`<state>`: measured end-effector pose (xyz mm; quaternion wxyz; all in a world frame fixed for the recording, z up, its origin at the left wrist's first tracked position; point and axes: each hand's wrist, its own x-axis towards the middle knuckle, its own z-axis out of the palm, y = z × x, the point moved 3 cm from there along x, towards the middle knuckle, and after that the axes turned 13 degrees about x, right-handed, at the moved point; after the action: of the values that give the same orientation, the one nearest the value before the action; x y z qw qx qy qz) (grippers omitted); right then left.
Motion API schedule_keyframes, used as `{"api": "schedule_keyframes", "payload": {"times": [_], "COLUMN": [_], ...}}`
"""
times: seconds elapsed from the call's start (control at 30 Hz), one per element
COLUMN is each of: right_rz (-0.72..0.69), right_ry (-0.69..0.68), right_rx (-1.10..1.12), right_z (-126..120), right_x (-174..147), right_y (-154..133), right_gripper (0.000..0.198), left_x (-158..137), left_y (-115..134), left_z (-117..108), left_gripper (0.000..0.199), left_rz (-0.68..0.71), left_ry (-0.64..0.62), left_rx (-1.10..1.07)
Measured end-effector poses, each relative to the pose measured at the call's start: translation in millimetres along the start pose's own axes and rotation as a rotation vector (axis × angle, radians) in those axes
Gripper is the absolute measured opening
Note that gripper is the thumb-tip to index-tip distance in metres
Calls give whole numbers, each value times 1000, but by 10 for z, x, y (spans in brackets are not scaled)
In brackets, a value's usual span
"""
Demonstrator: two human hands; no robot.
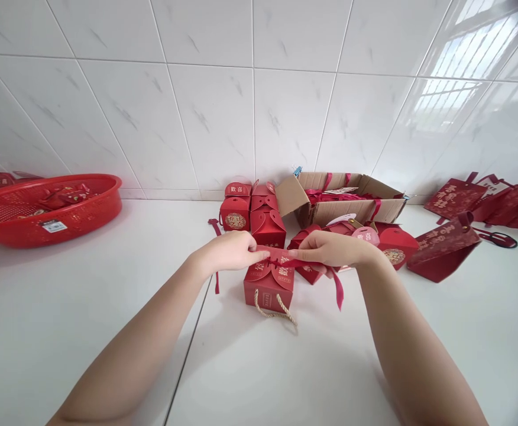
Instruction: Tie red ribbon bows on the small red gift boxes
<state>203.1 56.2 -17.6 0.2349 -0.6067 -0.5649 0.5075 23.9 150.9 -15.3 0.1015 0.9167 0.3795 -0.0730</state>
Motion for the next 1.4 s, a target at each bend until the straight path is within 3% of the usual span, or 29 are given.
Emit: {"api": "schedule_keyframes", "payload": {"times": [0.17,0.23,0.4,0.47,0.57,0.73,0.83,0.93,1.07,1.2,1.33,1.4], "right_rz": [-368,-418,-435,-423,-344,-190,-245,-351,-453,-459,-434,-410], "right_ry": [-121,-182,-254,-246,-156,110,214,231,320,487,420,375], "right_rx": [432,524,574,571,502,321,385,448,380,458,666,729], "right_z": [15,30,77,97,115,159,273,439,574,584,606,612], "right_x": [32,57,90,72,14,-58,-3,98,182,191,191,183], "right_y": [-103,-111,-120,-135,-132,14,120,178,196,246,308,325], "right_gripper": [28,21,23,25,24,28,36,33,28,25,28,29], "left_x": [-49,-79,-109,-93,-68,-96,-119,-117,-121,-150,-112,-80], "left_y": [-19,-4,146,224,287,262,258,303,319,178,-10,-37], "left_z": [21,9,-72,-54,-18,-49,-66,-44,-42,-88,-55,-18], "left_gripper": [40,37,41,32,23,18,13,27,38,17,31,28], "left_rz": [40,59,115,134,119,92,73,88,149,243,173,151], "left_ry": [-92,-79,267,306,304,361,417,442,406,257,53,-31], "left_rx": [36,37,-23,-80,-101,-50,-66,-49,-54,-101,25,43]}}
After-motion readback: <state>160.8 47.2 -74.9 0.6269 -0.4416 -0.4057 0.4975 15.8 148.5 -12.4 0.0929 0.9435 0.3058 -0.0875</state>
